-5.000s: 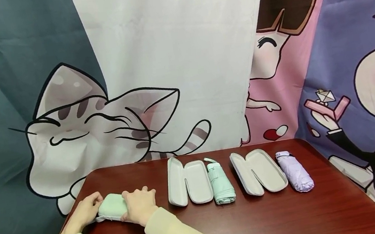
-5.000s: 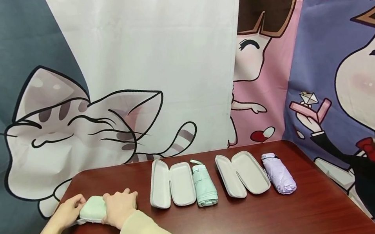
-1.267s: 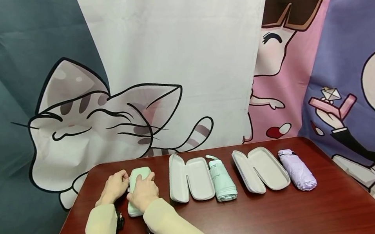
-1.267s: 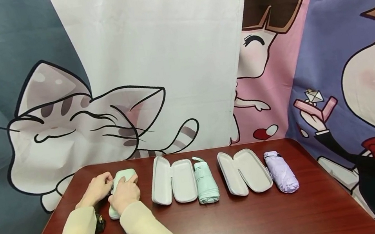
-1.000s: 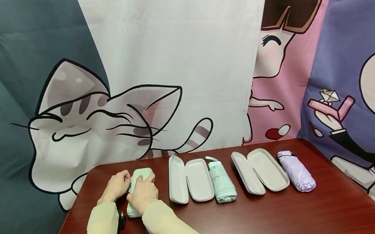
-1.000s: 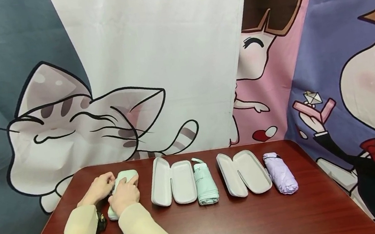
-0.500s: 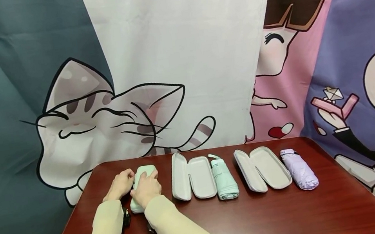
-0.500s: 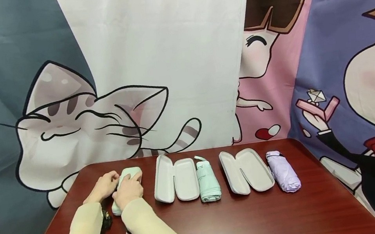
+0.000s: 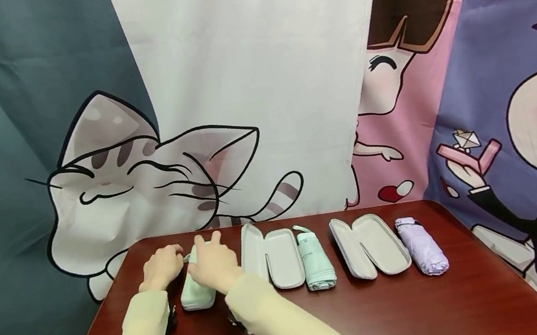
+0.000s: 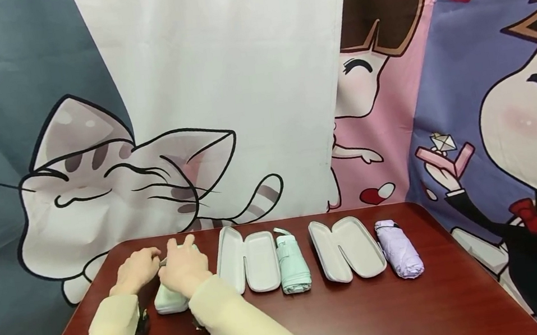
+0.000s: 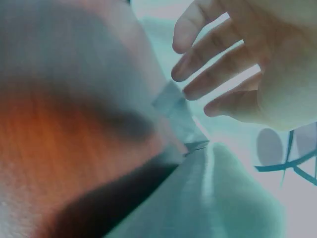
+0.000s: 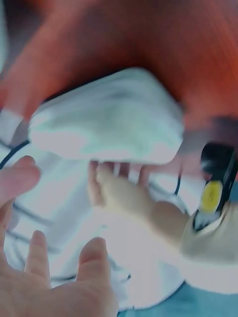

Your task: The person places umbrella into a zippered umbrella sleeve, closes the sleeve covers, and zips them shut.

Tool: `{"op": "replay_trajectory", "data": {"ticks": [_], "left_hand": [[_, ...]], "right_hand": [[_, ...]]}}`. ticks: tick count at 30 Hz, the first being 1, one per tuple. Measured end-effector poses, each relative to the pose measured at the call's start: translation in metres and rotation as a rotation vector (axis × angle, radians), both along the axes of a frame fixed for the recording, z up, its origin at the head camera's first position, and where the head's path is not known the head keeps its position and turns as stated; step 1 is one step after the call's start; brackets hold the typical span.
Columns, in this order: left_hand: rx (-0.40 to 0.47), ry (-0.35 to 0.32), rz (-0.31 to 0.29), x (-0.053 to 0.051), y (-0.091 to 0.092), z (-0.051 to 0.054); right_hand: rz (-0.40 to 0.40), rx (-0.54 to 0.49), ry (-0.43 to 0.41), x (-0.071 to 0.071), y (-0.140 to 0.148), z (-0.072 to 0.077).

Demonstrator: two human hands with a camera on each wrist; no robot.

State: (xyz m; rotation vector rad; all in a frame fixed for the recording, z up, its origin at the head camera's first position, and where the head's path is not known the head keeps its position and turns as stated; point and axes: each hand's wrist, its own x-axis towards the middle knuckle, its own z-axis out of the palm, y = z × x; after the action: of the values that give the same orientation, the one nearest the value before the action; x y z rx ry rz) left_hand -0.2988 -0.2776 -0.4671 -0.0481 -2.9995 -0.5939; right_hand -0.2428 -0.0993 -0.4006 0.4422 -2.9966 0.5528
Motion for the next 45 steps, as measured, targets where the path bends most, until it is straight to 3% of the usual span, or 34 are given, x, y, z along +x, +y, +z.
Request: {"op": "replay_trajectory", "data": {"ticks": [5,9,13,17,25,31,37,45], "left_hand": [[0.004,0.088,0.023,0.004,0.007,0.013],[0.028,0.182,0.027,0.009,0.018,0.020],[0.058,0.305,0.036,0.014,0.035,0.026],[0.088,0.369,0.050,0.020,0.052,0.029],[0.173,0.365,0.081,0.030,0.084,0.031],[0.266,0.360,0.086,0.032,0.110,0.018],[0.333,0.320,0.100,0.032,0.133,0.004],[0.362,0.290,0.131,0.030,0.151,-0.006]], "right_hand": [[0.020,-0.061,0.023,-0.001,0.043,0.018],[0.006,-0.122,0.029,0.000,0.084,0.019],[-0.040,-0.200,0.019,0.000,0.120,0.008],[-0.085,-0.250,0.039,0.002,0.149,-0.008],[-0.230,-0.245,0.088,0.003,0.190,-0.037],[-0.341,-0.272,0.075,0.003,0.211,-0.057],[-0.367,-0.319,0.066,0.004,0.219,-0.075],[-0.396,-0.339,0.033,0.004,0.218,-0.085]]}}
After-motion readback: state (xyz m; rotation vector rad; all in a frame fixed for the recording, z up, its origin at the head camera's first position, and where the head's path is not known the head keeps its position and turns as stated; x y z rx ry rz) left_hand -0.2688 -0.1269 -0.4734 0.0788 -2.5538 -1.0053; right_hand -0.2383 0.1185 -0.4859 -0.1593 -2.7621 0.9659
